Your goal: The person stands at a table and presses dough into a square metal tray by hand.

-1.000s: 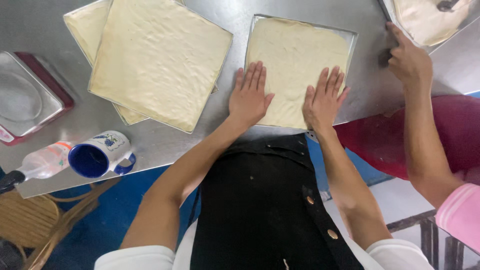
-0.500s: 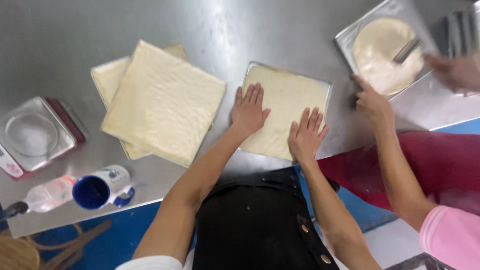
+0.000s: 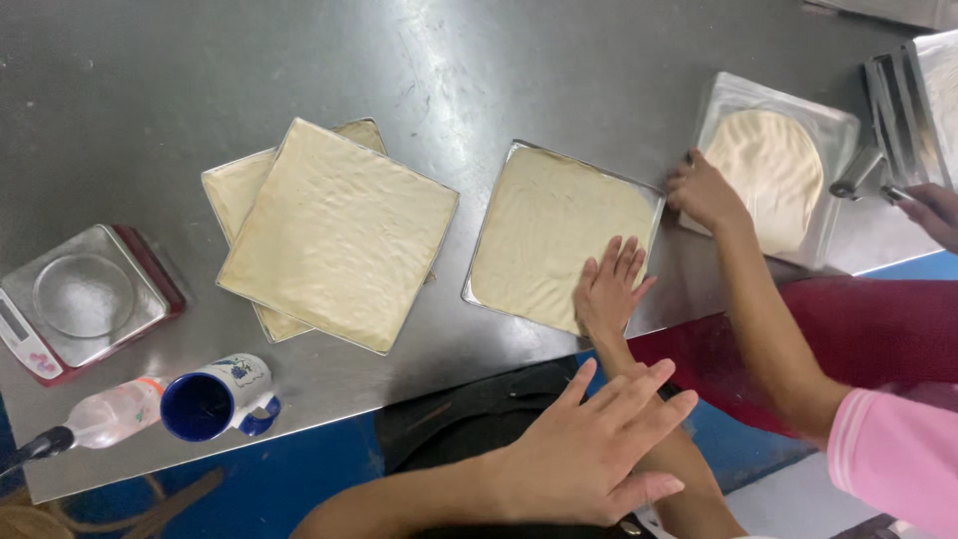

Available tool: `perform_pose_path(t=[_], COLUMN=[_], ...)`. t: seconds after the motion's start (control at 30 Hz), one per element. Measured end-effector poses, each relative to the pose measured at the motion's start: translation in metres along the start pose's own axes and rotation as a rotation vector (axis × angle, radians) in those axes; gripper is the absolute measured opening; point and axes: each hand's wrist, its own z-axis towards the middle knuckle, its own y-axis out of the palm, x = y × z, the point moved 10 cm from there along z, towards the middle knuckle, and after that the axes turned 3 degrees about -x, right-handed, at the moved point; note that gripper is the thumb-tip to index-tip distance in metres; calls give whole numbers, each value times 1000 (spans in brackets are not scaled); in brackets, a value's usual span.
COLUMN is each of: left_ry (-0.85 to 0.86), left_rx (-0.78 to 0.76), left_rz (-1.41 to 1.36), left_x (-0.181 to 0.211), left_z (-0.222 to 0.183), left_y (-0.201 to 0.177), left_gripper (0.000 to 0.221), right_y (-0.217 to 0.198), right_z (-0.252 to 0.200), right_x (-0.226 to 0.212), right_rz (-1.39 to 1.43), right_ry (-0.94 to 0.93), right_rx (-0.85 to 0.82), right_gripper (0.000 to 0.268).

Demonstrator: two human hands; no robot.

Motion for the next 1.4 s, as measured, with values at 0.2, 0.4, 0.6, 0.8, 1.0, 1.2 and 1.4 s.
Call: perform_pose_path(t=[0.2,0.4,0.6,0.8,1.0,1.2,1.4], left_ry=[-130,-427,-266,-254,-238,-244,-231], left_rx=[103,102,204,239,271,282,285], left_rz=[-17,455,717,700,693,701,716], left_x=[-56,-246,-304,-304,-297,-297,-290], left_z=[-21,-20,-32,-36,-36,-34,-36], left_y=[-21,15,21,22,15,14,12], left_gripper=[67,68,61,56,54,53,54], right_y=[-6,-13,-11,-5,-1,-5,-8], right_z=[-7,-6,-9,-6,-6,-4,-5], right_x=[-12,-15,-13,-9,-8,-11,-13], right_rz=[17,57,23,11,16,37,36], right_ry=[70,79,97,80,94,84,100], right_rx=[9,-18,-22,-7,-24,-32,-33], right_gripper=[67,69,70,70,70,70,70])
